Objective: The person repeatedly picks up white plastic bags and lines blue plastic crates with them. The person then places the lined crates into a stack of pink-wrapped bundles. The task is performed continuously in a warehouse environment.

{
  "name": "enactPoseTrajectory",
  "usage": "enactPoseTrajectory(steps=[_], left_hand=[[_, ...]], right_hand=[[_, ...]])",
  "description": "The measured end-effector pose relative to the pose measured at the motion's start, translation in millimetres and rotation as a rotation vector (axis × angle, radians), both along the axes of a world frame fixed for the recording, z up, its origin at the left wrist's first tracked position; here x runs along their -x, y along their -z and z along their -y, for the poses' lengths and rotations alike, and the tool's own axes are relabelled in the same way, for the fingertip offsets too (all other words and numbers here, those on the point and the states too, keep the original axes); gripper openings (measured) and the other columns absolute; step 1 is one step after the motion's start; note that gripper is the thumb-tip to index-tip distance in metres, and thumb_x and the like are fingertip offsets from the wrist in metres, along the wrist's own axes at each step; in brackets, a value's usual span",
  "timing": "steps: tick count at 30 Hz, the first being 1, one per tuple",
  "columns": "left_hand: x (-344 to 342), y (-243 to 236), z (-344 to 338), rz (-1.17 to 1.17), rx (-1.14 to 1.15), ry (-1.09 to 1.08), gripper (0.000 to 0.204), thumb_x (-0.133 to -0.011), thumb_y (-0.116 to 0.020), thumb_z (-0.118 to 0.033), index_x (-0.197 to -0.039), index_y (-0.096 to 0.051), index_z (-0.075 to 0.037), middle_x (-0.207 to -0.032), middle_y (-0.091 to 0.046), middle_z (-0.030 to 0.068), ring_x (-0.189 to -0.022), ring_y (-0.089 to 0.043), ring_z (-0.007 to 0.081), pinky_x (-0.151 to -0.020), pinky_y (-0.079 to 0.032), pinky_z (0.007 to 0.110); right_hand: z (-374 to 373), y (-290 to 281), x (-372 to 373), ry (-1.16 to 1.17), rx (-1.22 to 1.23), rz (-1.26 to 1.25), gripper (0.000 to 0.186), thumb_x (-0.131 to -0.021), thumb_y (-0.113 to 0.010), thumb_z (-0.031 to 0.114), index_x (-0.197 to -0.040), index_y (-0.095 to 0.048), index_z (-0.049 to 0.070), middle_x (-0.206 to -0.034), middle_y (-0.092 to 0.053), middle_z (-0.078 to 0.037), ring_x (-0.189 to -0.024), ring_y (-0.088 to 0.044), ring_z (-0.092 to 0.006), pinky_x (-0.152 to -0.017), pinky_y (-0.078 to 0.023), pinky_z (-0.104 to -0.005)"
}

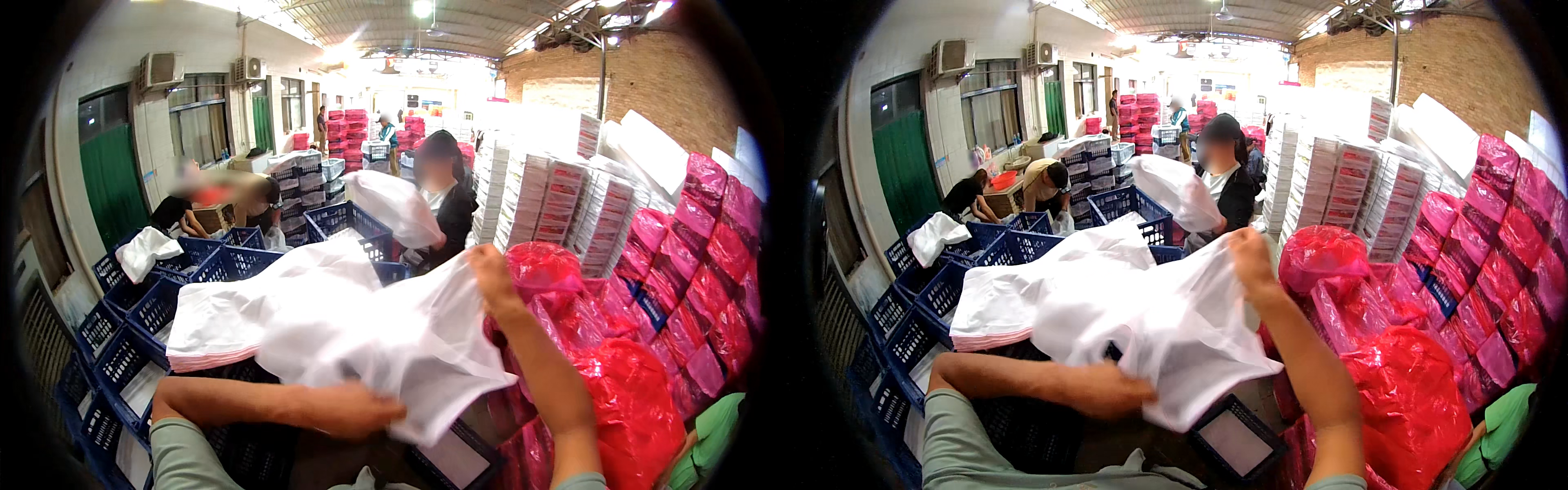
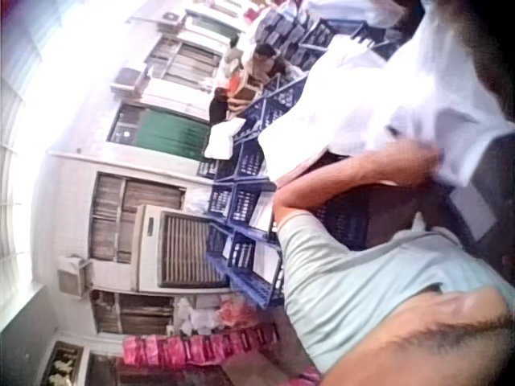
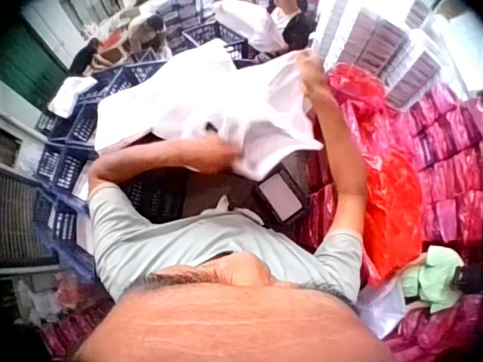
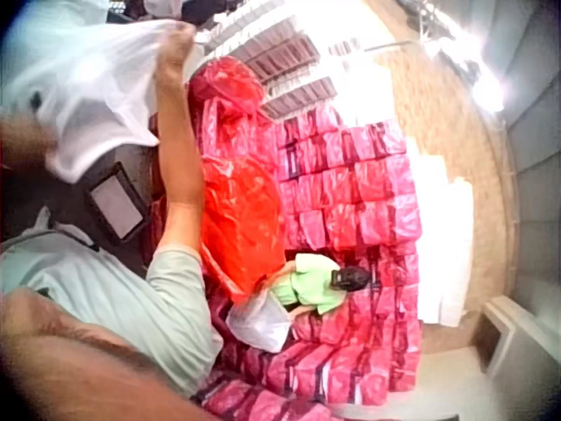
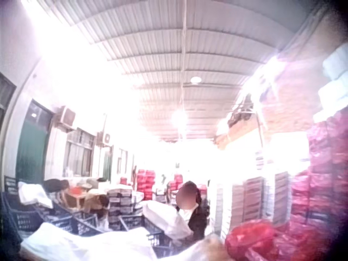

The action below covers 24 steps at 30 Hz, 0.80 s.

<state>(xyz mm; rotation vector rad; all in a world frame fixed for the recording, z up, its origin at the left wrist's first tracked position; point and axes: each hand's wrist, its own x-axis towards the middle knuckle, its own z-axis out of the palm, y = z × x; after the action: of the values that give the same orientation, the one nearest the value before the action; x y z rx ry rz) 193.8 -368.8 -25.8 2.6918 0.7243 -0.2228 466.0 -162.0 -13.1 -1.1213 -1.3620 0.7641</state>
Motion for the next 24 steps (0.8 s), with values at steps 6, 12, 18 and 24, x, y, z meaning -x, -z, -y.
enactPoseTrajectory(steps=[6,12,18,24], left_hand=[[-79.8,-46.2,3.5,0.754,-0.714,-0.194,0.069,-0.079,-0.080,-0.035,-0.134,-0.050,-0.004,-0.126,-0.058,0.0192,-0.115,-0.059,0.0365,-0.095,-0.050,0.047],[-123.1,32.2,-94.6,0.535,-0.723,-0.532,0.032,-0.078,-0.067,-0.009,-0.108,-0.058,-0.007,-0.090,-0.066,0.0136,-0.087,-0.065,0.0334,-0.073,-0.053,0.042],[-91.9,138.3,-112.9,0.272,-0.535,-0.504,0.008,-0.082,-0.060,-0.010,-0.089,-0.064,-0.007,-0.092,-0.067,0.0138,-0.086,-0.068,0.0330,-0.065,-0.056,0.046],[-43.8,257.9,-115.2,-0.023,-0.152,-0.540,0.023,-0.085,-0.060,-0.016,-0.106,-0.068,-0.010,-0.106,-0.069,0.0170,-0.100,-0.068,0.0372,-0.074,-0.057,0.051]], right_hand=[[70.7,-33.4,-42.0,-0.077,0.014,0.041,0.020,-0.096,-0.059,0.018,-0.103,-0.062,-0.001,-0.090,-0.063,-0.006,-0.082,-0.057,-0.0144,-0.073,-0.049,-0.0314],[177.6,-50.6,-64.6,-0.310,0.046,0.481,0.027,-0.090,-0.070,0.022,-0.102,-0.062,-0.001,-0.088,-0.063,-0.008,-0.081,-0.057,-0.0139,-0.075,-0.049,-0.0300],[230.5,39.7,-120.9,-0.124,0.100,1.294,0.026,-0.078,-0.069,0.013,-0.101,-0.063,0.003,-0.098,-0.062,-0.020,-0.089,-0.065,-0.0426,-0.080,-0.052,-0.0511],[268.3,55.9,-152.1,0.263,0.358,1.408,0.021,-0.074,-0.067,0.007,-0.095,-0.066,0.006,-0.097,-0.061,-0.020,-0.084,-0.064,-0.0440,-0.072,-0.051,-0.0546]])
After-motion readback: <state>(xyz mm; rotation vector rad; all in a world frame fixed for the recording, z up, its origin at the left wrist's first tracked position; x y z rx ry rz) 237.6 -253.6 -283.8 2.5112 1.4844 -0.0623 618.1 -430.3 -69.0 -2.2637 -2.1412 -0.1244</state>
